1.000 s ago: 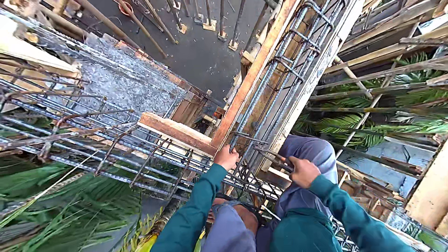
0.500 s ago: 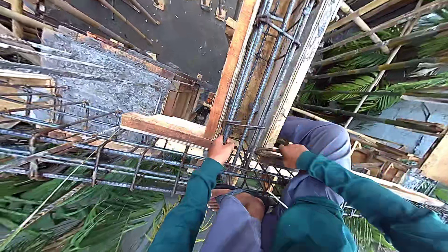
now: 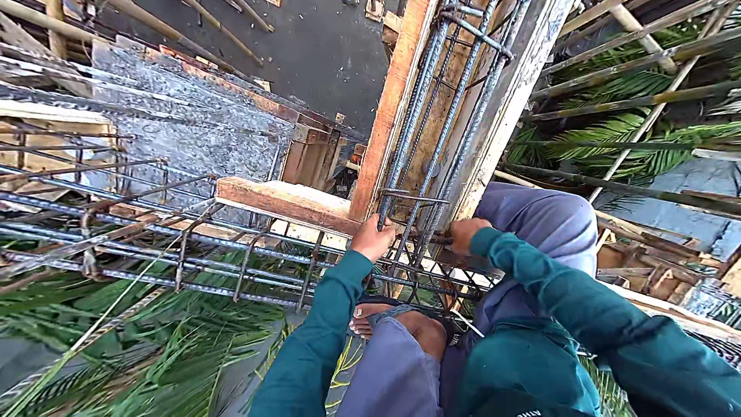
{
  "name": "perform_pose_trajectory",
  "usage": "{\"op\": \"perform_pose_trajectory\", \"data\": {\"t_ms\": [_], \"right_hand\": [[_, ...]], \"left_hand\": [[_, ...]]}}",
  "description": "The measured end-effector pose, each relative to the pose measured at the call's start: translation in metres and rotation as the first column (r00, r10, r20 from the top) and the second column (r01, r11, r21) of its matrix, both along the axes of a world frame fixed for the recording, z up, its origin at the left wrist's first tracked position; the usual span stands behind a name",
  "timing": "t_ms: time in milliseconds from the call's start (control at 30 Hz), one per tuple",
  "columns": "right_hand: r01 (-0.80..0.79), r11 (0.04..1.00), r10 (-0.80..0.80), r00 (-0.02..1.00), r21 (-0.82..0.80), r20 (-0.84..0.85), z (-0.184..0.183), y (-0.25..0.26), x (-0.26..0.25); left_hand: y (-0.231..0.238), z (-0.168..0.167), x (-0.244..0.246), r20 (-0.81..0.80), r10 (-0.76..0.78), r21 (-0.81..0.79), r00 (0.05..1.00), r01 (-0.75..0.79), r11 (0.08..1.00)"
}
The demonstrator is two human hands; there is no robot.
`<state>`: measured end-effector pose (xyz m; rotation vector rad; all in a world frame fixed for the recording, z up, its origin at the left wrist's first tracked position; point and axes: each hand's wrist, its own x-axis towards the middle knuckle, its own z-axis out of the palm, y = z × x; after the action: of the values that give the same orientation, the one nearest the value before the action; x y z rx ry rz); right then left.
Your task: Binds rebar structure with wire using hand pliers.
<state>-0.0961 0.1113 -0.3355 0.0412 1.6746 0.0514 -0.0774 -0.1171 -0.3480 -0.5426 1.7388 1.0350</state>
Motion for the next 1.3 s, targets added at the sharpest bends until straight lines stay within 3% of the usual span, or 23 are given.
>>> {"op": "perform_pose_trajectory", "data": {"t_ms": [100,167,267,400,467,600,667,733,800,867,967,1033,1167,1233,1300], "right_hand": [[0.149,0.983,-0.126,0.971,0.105,-0.204,0.002,-0.003,-0.003],[0.142,0.983,-0.123,0.979,0.115,-0.160,0.005,-0.006,0.002],[0.000,0.999,0.001,0.999,0.034,-0.042,0.004,0.009,-0.005],[0.139,0.988,-0.119,0.962,0.067,-0.246,0.009,0.015,-0.009],[0.168,0.981,-0.147,0.972,0.101,-0.185,0.015,0.011,0.002],[-0.003,0.992,-0.002,0.999,0.127,0.046,0.055,0.031,0.010],[-0.037,0.987,0.019,0.993,0.156,0.114,0.085,0.045,0.009],[0.004,0.987,-0.022,0.994,0.162,0.111,0.110,0.067,0.008],[0.191,0.975,-0.194,0.981,0.113,0.016,0.123,0.090,0.011],[0.490,0.871,-0.492,0.867,-0.040,-0.085,0.118,0.098,0.017],[0.797,0.470,-0.877,0.472,-0.378,-0.095,0.073,0.071,0.027],[0.801,0.309,-0.950,0.291,-0.512,-0.118,0.033,0.044,0.024],[0.793,0.243,-0.966,0.147,-0.558,-0.212,-0.008,0.010,0.010],[0.792,0.161,-0.971,0.020,-0.590,-0.239,-0.017,-0.002,-0.005],[0.732,0.031,-0.976,-0.125,-0.680,-0.178,-0.025,-0.007,-0.024]], "left_hand": [[-0.001,-0.002,0.000,0.004,0.030,0.016,1.000,-0.030,0.999],[-0.001,-0.004,0.002,0.007,0.034,0.026,0.999,-0.034,0.999],[-0.001,-0.004,-0.001,0.021,0.020,0.019,1.000,-0.020,1.000],[-0.001,-0.003,-0.003,0.016,0.027,0.061,1.000,-0.028,0.998],[-0.003,-0.004,-0.006,0.038,0.022,0.085,0.999,-0.025,0.996],[-0.005,0.005,0.006,-0.065,0.043,0.008,0.997,-0.043,0.999],[-0.004,0.026,0.018,-0.196,0.139,-0.104,0.971,-0.162,0.981],[-0.002,0.040,0.046,-0.336,0.357,-0.101,0.871,-0.411,0.906],[0.005,0.056,0.073,-0.253,0.599,-0.026,0.760,-0.625,0.780],[0.009,0.071,0.086,0.011,0.707,0.009,0.707,-0.707,0.707],[0.003,0.079,0.080,0.359,0.592,0.009,0.722,-0.637,0.771],[0.000,0.076,0.062,0.435,0.452,0.019,0.779,-0.510,0.860],[0.023,0.058,0.032,0.453,0.313,-0.138,0.835,-0.281,0.950],[0.052,0.052,0.026,0.419,0.364,-0.324,0.832,-0.237,0.916],[0.080,0.051,0.024,0.367,0.490,-0.450,0.791,-0.310,0.837]]}}
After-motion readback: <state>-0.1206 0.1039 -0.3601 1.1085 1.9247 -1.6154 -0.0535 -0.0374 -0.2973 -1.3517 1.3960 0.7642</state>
